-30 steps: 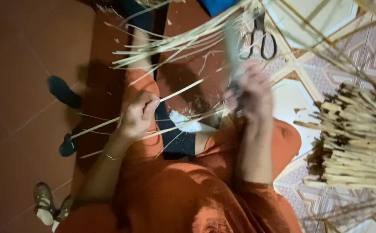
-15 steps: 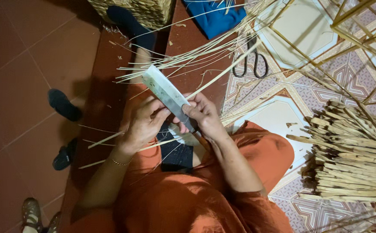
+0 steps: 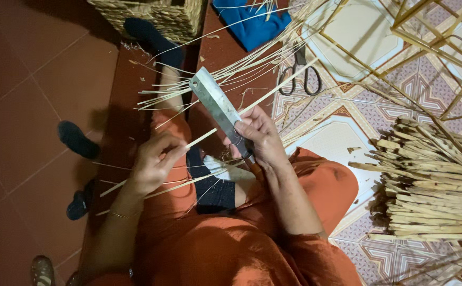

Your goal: The person sits on the floor and uses a knife to split long bamboo strips into thinner strands. They hold the strip with one hand and draw the knife along its length to separate fibers, repeating the process on multiple strips.

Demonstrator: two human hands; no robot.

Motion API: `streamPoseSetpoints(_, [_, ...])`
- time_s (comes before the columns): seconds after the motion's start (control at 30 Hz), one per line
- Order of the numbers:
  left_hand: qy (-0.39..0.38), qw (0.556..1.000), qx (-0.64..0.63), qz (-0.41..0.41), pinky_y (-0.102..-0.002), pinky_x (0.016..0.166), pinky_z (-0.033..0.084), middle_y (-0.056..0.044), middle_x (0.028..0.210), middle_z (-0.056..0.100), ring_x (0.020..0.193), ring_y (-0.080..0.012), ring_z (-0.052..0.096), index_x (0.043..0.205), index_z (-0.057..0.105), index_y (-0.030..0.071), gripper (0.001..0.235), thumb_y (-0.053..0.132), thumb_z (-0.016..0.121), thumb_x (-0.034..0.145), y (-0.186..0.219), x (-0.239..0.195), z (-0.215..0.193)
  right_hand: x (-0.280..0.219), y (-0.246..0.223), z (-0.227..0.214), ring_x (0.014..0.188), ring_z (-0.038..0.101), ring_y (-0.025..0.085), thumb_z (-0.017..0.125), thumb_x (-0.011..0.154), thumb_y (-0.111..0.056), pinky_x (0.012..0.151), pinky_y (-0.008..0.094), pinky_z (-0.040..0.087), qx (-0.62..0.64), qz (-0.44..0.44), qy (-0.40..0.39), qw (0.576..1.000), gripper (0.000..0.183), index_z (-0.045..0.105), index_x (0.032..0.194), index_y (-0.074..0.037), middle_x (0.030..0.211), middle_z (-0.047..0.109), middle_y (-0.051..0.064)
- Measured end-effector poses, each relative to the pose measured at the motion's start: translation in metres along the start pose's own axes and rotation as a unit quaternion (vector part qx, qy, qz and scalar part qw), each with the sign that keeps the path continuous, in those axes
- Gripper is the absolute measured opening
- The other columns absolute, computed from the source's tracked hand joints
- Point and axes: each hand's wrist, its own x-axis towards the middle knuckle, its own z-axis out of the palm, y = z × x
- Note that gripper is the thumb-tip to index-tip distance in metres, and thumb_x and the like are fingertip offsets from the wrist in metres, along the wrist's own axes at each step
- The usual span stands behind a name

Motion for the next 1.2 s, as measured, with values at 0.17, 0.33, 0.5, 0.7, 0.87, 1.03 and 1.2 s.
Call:
streamPoseSetpoints(0.17, [-0.026,0.996,0.047,-0.072,-0.026,0.062,0.045,-0.002,0.085,0.063,0.071,-0.0107,0.056,0.094,0.067,0.001,0.006,0.006,0.068,0.092,-0.008,-0.014,-0.022,0.001,-0.007,-0.007,0.051,0.064,0.023,0.056,0.101,0.001,0.046,0.031,0.053,0.0,-0.027,0.025,0.999,0.016,0.049,0.115,0.002,0.081,0.071,0.026])
streamPoseSetpoints(0.33, [-0.021,0.994,0.051,-0.093,-0.027,0.067,0.045,-0.003,0.084,0.062,0.075,-0.0111,0.056,0.093,0.067,0.001,0.006,0.007,0.066,0.093,-0.017,-0.028,-0.038,0.0,-0.016,-0.015,0.049,0.064,0.023,0.056,0.1,0.001,0.045,0.031,0.053,-0.006,-0.051,0.088,0.995,0.015,0.047,0.111,-0.002,0.079,0.071,0.024])
streamPoseSetpoints(0.5, [-0.013,0.988,0.085,-0.13,-0.029,0.066,0.042,-0.005,0.082,0.06,0.073,-0.014,0.052,0.094,0.07,0.002,0.008,0.01,0.069,0.094,-0.023,-0.032,-0.047,-0.001,-0.024,-0.022,0.051,0.065,0.023,0.056,0.102,0.0,0.045,0.031,0.053,-0.007,-0.08,0.106,0.991,0.013,0.046,0.11,-0.002,0.078,0.07,0.024])
streamPoseSetpoints(0.7, [-0.011,0.987,0.107,-0.116,-0.026,0.07,0.049,-0.003,0.091,0.067,0.082,-0.0109,0.063,0.103,0.069,0.003,0.015,0.012,0.069,0.091,-0.003,-0.026,-0.039,0.006,-0.015,-0.019,0.053,0.068,0.024,0.053,0.101,0.003,0.041,0.034,0.056,-0.03,-0.066,0.089,0.993,0.009,0.047,0.107,-0.001,0.079,0.071,0.027])
streamPoseSetpoints(0.87, [0.01,0.987,0.114,-0.112,-0.028,0.064,0.049,-0.005,0.089,0.067,0.074,-0.0129,0.061,0.102,0.07,0.003,0.013,0.011,0.069,0.091,0.014,-0.018,-0.016,0.008,0.006,0.004,0.053,0.068,0.024,0.053,0.102,0.002,0.045,0.034,0.059,-0.027,-0.017,0.011,0.999,0.008,0.049,0.109,0.0,0.081,0.071,0.027])
streamPoseSetpoints(1.03, [0.006,0.987,0.105,-0.125,-0.028,0.063,0.047,-0.005,0.083,0.065,0.072,-0.0141,0.059,0.097,0.072,0.002,0.009,0.009,0.068,0.093,0.011,-0.019,-0.023,0.005,0.006,0.008,0.055,0.069,0.024,0.055,0.102,0.001,0.047,0.034,0.06,-0.04,0.01,-0.003,0.999,0.009,0.05,0.11,0.002,0.081,0.072,0.027])
streamPoseSetpoints(1.2, [-0.002,0.994,0.087,-0.072,-0.026,0.065,0.048,-0.004,0.083,0.064,0.073,-0.0123,0.059,0.096,0.071,0.001,0.007,0.007,0.068,0.093,-0.003,-0.025,-0.037,0.004,-0.013,-0.012,0.052,0.067,0.023,0.056,0.1,0.001,0.044,0.033,0.057,-0.003,-0.057,0.045,0.997,0.012,0.05,0.11,0.0,0.079,0.071,0.025])
